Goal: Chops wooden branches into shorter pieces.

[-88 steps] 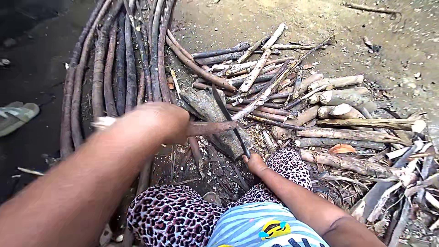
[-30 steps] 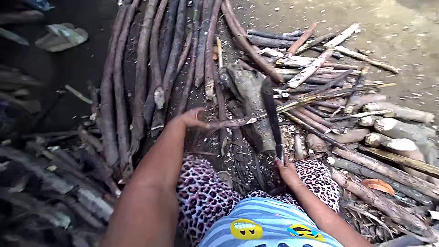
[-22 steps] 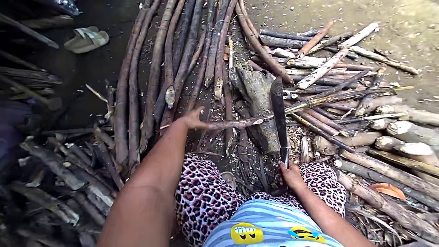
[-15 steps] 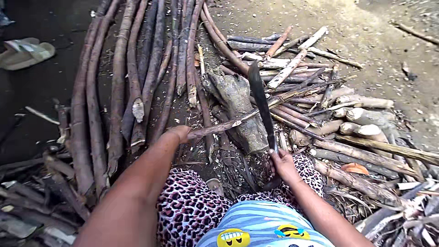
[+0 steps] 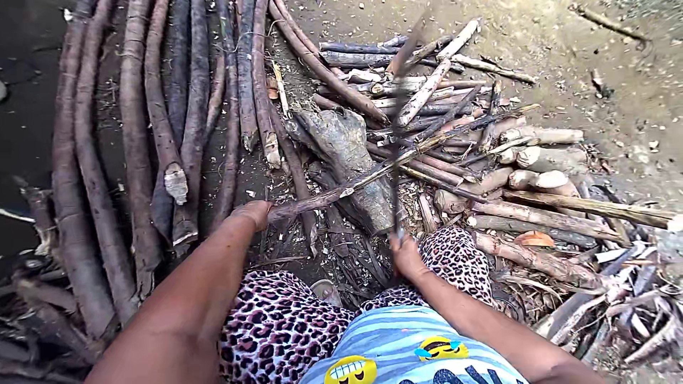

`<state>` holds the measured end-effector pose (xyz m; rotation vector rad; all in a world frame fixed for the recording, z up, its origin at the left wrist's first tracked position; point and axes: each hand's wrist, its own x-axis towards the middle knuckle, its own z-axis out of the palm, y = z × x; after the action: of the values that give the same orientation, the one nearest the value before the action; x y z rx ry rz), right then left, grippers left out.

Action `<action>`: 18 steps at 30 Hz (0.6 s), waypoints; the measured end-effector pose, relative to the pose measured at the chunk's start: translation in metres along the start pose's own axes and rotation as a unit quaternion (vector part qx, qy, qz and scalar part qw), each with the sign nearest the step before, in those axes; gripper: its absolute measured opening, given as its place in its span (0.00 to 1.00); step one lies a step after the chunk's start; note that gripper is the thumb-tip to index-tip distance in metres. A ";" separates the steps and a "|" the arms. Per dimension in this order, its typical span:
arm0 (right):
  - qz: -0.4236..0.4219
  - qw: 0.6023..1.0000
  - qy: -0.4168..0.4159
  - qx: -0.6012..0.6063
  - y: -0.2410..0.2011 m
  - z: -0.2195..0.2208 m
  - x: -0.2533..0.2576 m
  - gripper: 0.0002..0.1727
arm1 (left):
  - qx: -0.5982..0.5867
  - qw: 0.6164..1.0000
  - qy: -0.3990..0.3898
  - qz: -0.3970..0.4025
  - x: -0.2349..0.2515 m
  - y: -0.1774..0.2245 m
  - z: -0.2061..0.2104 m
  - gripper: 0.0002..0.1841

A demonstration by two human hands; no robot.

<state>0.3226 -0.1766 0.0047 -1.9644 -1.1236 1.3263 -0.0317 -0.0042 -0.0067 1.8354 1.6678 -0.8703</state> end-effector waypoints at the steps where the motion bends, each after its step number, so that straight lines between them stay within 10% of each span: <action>1: 0.080 0.995 -0.064 -0.018 0.012 0.010 0.002 0.21 | 0.000 1.000 0.000 -0.001 0.000 0.000 0.000 0.19; 6: 0.171 0.972 -0.131 0.098 0.004 -0.006 0.003 0.18 | -0.021 0.998 -0.055 0.011 -0.011 0.005 -0.004 0.37; 13: 0.152 0.975 -0.095 0.133 0.008 -0.019 0.000 0.17 | -0.140 0.978 -0.152 -0.001 -0.004 0.012 0.000 0.26; 18: 0.150 0.974 -0.113 0.129 0.007 -0.015 0.003 0.15 | -0.092 0.994 -0.063 -0.009 -0.002 0.015 -0.009 0.30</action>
<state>0.3398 -0.1768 0.0036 -1.8739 -0.7196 1.7945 -0.0156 -0.0006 -0.0004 1.6114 1.6315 -0.7946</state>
